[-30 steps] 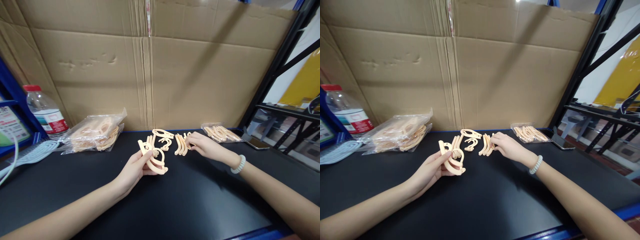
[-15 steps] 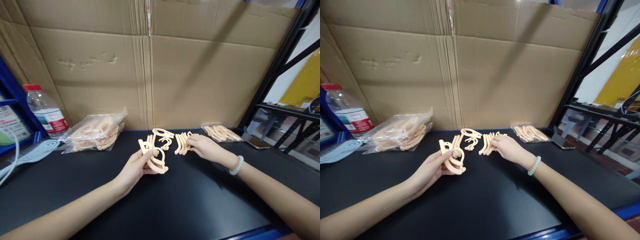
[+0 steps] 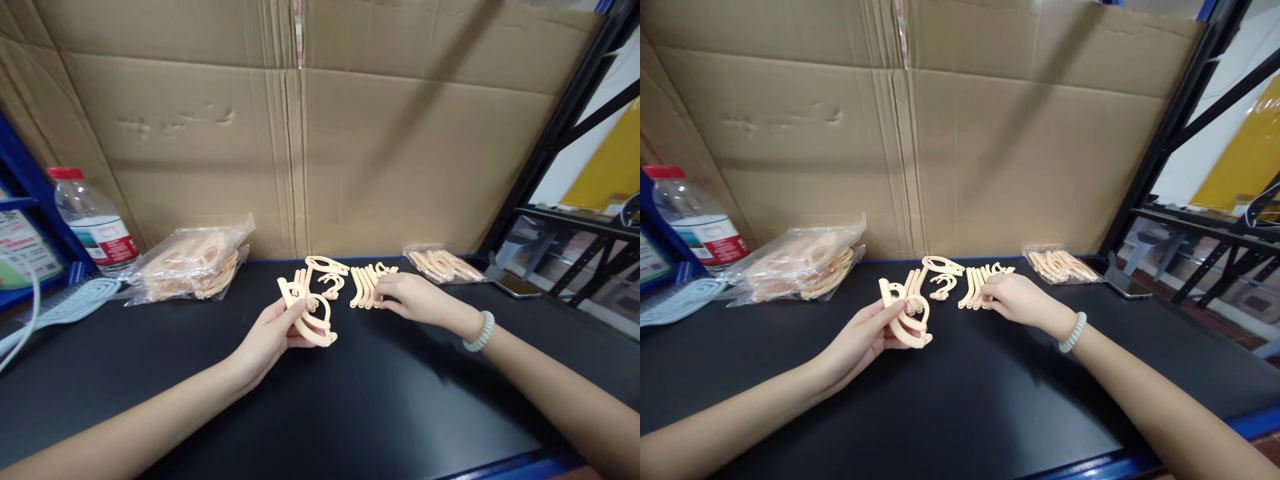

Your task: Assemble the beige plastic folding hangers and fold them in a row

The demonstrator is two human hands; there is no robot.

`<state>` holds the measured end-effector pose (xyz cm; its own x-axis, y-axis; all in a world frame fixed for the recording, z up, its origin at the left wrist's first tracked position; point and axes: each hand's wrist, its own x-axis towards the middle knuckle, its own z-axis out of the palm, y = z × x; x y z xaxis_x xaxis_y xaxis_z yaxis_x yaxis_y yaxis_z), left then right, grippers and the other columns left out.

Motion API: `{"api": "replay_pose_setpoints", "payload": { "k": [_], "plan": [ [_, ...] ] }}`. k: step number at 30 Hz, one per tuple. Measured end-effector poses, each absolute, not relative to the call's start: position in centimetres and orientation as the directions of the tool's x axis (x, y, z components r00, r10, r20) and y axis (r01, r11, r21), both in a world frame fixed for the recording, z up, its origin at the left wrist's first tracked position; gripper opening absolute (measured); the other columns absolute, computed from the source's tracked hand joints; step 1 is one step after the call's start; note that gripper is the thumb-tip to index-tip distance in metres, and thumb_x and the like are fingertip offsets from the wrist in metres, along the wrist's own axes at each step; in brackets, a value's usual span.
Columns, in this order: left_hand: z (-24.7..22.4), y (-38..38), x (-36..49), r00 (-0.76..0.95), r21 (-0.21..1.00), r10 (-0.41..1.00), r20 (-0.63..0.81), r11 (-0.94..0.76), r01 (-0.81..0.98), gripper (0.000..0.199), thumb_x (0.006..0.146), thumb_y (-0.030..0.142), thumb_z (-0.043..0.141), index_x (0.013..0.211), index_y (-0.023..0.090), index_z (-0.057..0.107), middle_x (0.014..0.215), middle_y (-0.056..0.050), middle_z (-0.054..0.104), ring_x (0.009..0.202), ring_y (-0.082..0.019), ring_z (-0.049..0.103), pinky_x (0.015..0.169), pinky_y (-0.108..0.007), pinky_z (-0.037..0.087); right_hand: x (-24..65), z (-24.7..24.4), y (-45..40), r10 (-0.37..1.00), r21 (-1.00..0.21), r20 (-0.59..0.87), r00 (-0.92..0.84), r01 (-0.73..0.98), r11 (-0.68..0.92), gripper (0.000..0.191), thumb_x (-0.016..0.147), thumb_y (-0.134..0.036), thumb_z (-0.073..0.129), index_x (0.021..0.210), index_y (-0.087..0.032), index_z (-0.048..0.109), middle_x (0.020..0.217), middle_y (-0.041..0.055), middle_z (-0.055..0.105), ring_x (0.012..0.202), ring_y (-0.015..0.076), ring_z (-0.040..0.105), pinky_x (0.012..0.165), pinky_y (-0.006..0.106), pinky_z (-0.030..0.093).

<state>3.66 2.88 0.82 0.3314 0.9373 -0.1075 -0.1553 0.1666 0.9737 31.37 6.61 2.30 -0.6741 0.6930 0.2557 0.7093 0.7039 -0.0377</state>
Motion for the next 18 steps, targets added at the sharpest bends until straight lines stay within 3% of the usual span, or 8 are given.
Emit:
{"api": "replay_pose_setpoints", "payload": {
  "k": [5, 10, 14, 18],
  "plan": [
    [1.0, 2.7, 3.7, 0.325, 0.973, 0.940, -0.106, 0.166, -0.162, 0.021, 0.090, 0.032, 0.055, 0.099, 0.013, 0.056, 0.076, -0.011, 0.075, 0.077, -0.026, 0.073, 0.075, -0.036, 0.055, 30.9, 2.3, 6.4, 0.677, -0.048, 0.281, -0.680, 0.695, 0.718, 0.012, 0.086, -0.010, 0.053, 0.083, -0.016, 0.062, 0.084, 0.0039, 0.064, 0.078, 0.0154, 0.059, 0.071, 0.027, 0.045],
    [0.9, 2.8, 3.7, 0.328, 0.975, 0.940, -0.099, 0.158, -0.156, 0.021, 0.090, 0.032, 0.055, 0.100, 0.013, 0.056, 0.077, -0.010, 0.075, 0.077, -0.026, 0.073, 0.073, -0.035, 0.056, 29.7, 1.6, 5.7, 0.675, -0.021, 0.353, -0.648, 0.716, 0.698, 0.013, 0.091, -0.017, 0.050, 0.096, -0.018, 0.062, 0.092, 0.0064, 0.061, 0.085, 0.0179, 0.058, 0.075, 0.030, 0.047],
    [0.9, 2.8, 3.7, 0.340, 0.976, 0.936, -0.093, 0.153, -0.155, 0.023, 0.090, 0.032, 0.055, 0.102, 0.013, 0.055, 0.077, -0.011, 0.075, 0.078, -0.026, 0.073, 0.074, -0.035, 0.056, 28.9, 1.0, 5.1, 0.663, 0.021, 0.335, -0.669, 0.709, 0.705, 0.022, 0.093, -0.019, 0.048, 0.111, -0.019, 0.059, 0.102, 0.0087, 0.057, 0.085, 0.0177, 0.057, 0.074, 0.031, 0.048],
    [0.8, 2.7, 3.7, 0.341, 0.975, 0.936, -0.089, 0.151, -0.161, 0.023, 0.091, 0.033, 0.054, 0.102, 0.012, 0.055, 0.077, -0.011, 0.075, 0.077, -0.025, 0.073, 0.073, -0.034, 0.056, 28.8, 0.7, 5.2, 0.655, 0.029, 0.308, -0.690, 0.695, 0.719, 0.025, 0.093, -0.017, 0.047, 0.114, -0.019, 0.059, 0.104, 0.0089, 0.056, 0.087, 0.0176, 0.057, 0.076, 0.032, 0.049]
  ]
}}
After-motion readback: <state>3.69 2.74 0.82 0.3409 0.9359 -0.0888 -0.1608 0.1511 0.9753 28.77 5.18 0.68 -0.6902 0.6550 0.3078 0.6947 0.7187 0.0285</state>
